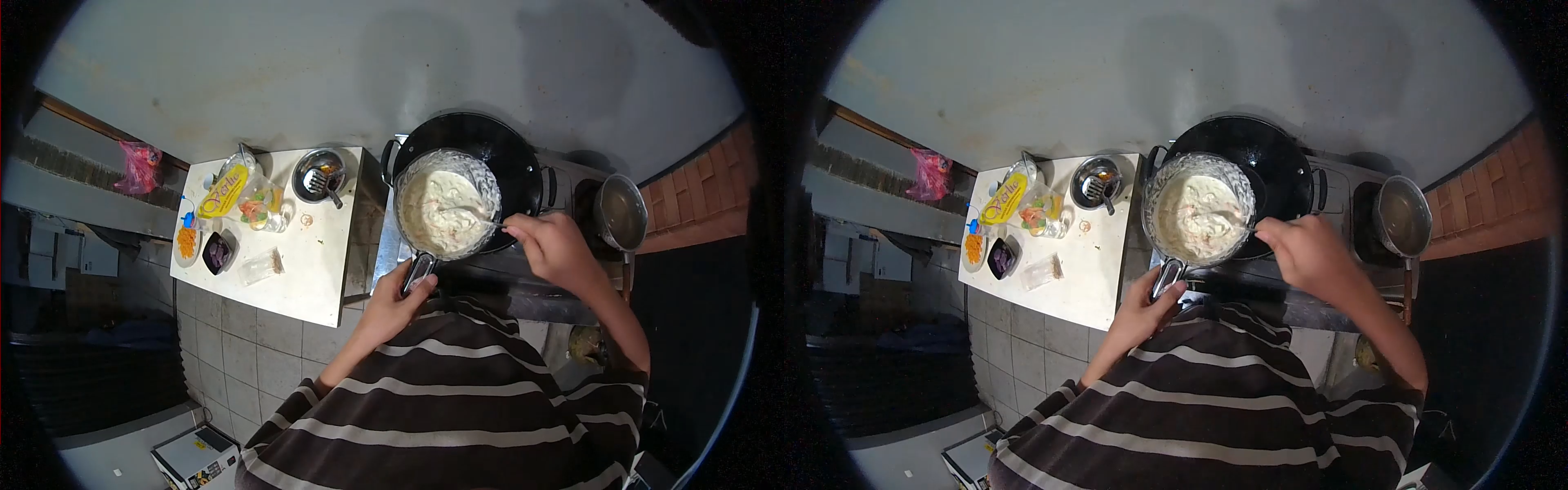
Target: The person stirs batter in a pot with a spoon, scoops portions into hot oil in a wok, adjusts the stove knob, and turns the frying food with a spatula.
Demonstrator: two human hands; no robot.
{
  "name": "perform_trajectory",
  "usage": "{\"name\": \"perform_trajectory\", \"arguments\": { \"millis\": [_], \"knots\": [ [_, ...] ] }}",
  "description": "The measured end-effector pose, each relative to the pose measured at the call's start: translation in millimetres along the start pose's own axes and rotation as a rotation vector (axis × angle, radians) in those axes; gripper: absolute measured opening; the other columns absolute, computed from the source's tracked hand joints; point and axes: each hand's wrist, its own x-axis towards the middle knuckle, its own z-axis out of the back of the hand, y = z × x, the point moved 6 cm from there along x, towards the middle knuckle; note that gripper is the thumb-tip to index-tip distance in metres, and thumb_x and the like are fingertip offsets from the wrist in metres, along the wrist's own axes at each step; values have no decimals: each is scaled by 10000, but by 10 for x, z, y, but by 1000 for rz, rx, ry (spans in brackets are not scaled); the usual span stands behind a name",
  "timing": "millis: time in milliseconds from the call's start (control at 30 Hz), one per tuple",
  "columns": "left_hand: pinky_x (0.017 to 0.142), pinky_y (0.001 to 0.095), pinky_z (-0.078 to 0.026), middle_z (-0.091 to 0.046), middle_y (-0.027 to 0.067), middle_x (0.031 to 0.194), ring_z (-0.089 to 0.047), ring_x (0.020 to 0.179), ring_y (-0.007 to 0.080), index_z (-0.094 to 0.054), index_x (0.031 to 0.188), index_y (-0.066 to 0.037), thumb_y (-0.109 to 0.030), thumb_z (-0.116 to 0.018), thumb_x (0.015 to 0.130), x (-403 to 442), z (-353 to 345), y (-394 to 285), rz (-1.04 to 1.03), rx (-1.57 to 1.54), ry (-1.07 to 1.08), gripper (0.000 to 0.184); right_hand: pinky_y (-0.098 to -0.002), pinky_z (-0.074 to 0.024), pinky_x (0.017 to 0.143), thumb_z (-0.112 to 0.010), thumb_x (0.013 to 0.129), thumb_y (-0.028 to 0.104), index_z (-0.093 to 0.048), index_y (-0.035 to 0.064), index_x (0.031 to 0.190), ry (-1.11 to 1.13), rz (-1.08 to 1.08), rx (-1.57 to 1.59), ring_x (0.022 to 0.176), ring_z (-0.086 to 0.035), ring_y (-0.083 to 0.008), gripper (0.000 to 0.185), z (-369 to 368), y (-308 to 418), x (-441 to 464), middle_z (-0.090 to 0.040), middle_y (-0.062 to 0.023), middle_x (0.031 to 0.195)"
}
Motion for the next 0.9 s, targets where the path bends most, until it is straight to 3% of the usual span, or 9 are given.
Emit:
{"name": "perform_trajectory", "arguments": {
  "millis": [100,267,333,433,500,567,667,833,900],
  "knots": [
    [402,233,-274,-447,-47,555,-397,436,49,-545,1018,-26,-248,-595,974,14,-31,-13,6,-13,-3,231,-451,-453,573,-577,889,90,-647,19,919,-15,41,-20,611,-589,-398,104,-128,48,-46,-595,-209,658],
    [433,250,-317,-484,-23,580,-431,470,54,-561,1036,6,-275,-611,962,64,-21,67,-18,90,-17,295,-417,-454,578,-566,887,68,-664,9,898,-71,81,34,594,-579,-372,116,-262,74,-8,-609,-210,682],
    [454,262,-337,-508,-4,601,-443,491,56,-570,1049,29,-294,-622,952,91,-29,76,-29,136,-29,341,-372,-446,569,-546,907,63,-686,-1,856,129,-181,205,539,-558,-273,162,-343,-62,70,-611,-159,637],
    [506,311,-401,-575,79,630,-512,516,124,-573,1057,67,-303,-630,940,108,-52,154,-42,174,-53,392,-331,-419,543,-537,925,69,-694,-12,819,146,-257,392,510,-500,-157,206,-573,-435,70,-570,-71,569],
    [447,239,-308,-507,-28,611,-421,513,34,-558,1062,37,-240,-629,955,125,-46,170,-178,192,-98,306,-313,-383,501,-538,939,89,-698,-15,838,192,-319,488,483,-448,-119,215,-488,-403,109,-533,-35,545],
    [449,239,-307,-512,-26,619,-421,517,33,-558,1065,38,-240,-628,955,116,-37,164,-188,217,-104,308,-263,-249,404,-533,973,136,-696,-23,908,315,-566,739,412,-310,-53,237,-507,-450,59,-432,46,507],
    [451,238,-305,-513,-27,628,-421,522,31,-561,1063,33,-240,-626,956,81,-39,98,-171,240,-100,301,-245,-186,385,-515,995,168,-675,-30,972,383,-663,972,399,-247,-23,255,-536,-531,6,-364,84,510],
    [454,234,-301,-496,-39,621,-414,522,29,-566,1065,14,-238,-622,958,64,-59,90,-153,155,-73,280,-242,-178,382,-508,1002,189,-658,-38,985,332,-635,990,398,-229,-19,273,-433,-553,-13,-304,100,508],
    [557,299,-423,-602,87,676,-500,594,98,-579,1071,70,-272,-646,931,48,-41,69,-56,173,-75,375,-242,-178,382,-504,1004,194,-658,-39,978,315,-621,983,395,-226,-20,280,-370,-548,-12,-299,101,506]
  ]
}}
